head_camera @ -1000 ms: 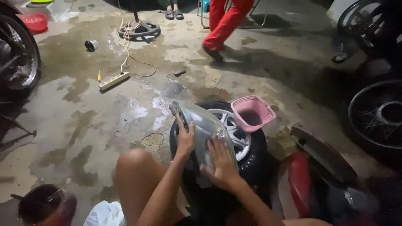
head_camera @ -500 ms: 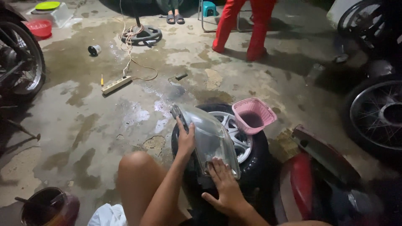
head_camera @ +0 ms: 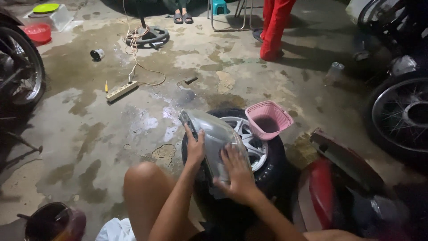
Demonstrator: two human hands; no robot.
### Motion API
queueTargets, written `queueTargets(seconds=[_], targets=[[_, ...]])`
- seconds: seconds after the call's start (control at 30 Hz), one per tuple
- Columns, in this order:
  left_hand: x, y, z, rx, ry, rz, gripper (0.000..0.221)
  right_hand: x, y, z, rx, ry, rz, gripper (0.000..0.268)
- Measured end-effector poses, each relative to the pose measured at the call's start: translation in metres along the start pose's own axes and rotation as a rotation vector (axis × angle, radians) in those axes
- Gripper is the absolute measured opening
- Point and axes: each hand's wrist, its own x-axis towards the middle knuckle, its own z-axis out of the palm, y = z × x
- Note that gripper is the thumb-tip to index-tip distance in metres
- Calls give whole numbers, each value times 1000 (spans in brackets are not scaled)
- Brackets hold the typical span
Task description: The person sits on the floor and cleans a motorcycle headlight lens resting on a tire. They use a small abrasive pad to scrub the surface of the lens repeatedly, occasionally dipping the pad into a pink bucket of water to wet it.
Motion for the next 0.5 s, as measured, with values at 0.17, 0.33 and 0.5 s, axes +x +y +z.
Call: queueTargets(seconds=[0.17, 0.33, 0.5], targets=[[-4, 2, 2, -47, -4, 9, 84, -53, -4, 22, 16, 50, -82, 93], [1, -5, 4, -28, 7, 48, 86, -1, 14, 11, -11, 6, -38, 90], [-6, 7, -4, -38, -55, -69, 88, 64, 35, -1, 178, 103, 63, 93]])
